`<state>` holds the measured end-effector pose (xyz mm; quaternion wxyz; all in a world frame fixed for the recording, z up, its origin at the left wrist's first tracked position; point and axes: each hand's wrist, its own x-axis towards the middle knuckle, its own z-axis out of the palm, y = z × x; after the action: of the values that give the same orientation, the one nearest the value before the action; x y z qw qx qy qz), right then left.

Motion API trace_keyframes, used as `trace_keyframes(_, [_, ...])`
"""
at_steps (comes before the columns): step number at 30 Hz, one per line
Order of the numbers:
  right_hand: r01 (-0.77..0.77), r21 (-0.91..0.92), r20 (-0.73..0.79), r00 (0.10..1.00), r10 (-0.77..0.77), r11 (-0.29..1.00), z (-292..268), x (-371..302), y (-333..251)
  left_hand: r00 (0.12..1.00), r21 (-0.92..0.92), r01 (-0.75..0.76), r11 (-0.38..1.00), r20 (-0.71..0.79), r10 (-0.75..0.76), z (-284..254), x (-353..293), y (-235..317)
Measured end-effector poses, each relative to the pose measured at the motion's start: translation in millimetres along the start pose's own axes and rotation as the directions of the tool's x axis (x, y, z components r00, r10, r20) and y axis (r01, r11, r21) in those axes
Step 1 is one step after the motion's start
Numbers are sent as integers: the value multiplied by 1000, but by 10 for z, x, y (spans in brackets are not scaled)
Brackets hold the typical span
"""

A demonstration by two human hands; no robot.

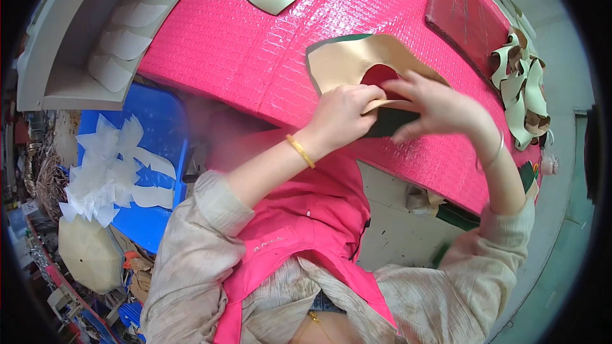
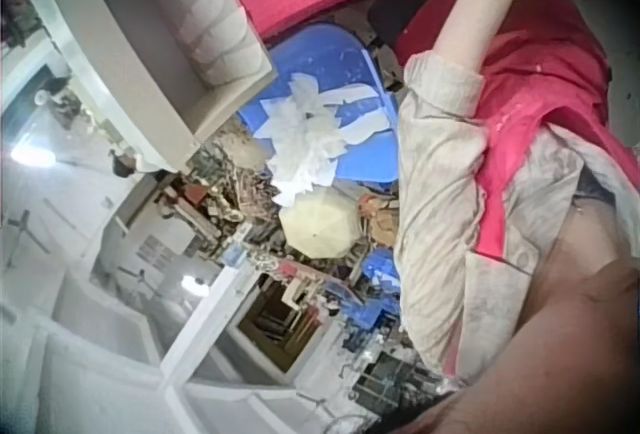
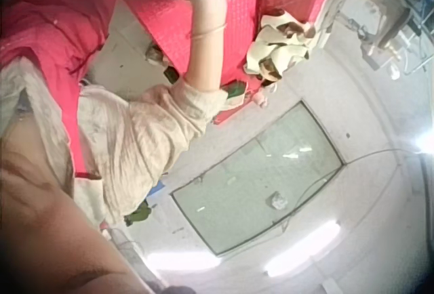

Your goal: Fitting together the upper components of a shoe.

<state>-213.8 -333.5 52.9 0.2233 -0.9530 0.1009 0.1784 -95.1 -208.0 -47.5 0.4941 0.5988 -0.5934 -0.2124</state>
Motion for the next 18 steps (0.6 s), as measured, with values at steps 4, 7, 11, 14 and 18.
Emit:
trace_keyframes(4, [-249,-374,-238,957,167,893,256,-157,-45,999,26,-10,1000,-32,11,-39,-30,23])
trace_keyframes(7, [-261,-370,-363,924,120,892,353,-192,-22,995,162,-53,985,-75,66,-29,0,59])
trace_keyframes(11, [-272,-338,-496,865,75,901,410,-200,-7,995,219,-65,974,-59,79,-39,59,38])
trace_keyframes(14, [-240,-338,-607,794,-16,910,371,-206,47,983,408,-162,899,-18,185,-170,231,131])
trace_keyframes(18, [-218,-414,-826,498,-264,884,239,8,229,731,752,-519,407,143,667,-469,745,254])
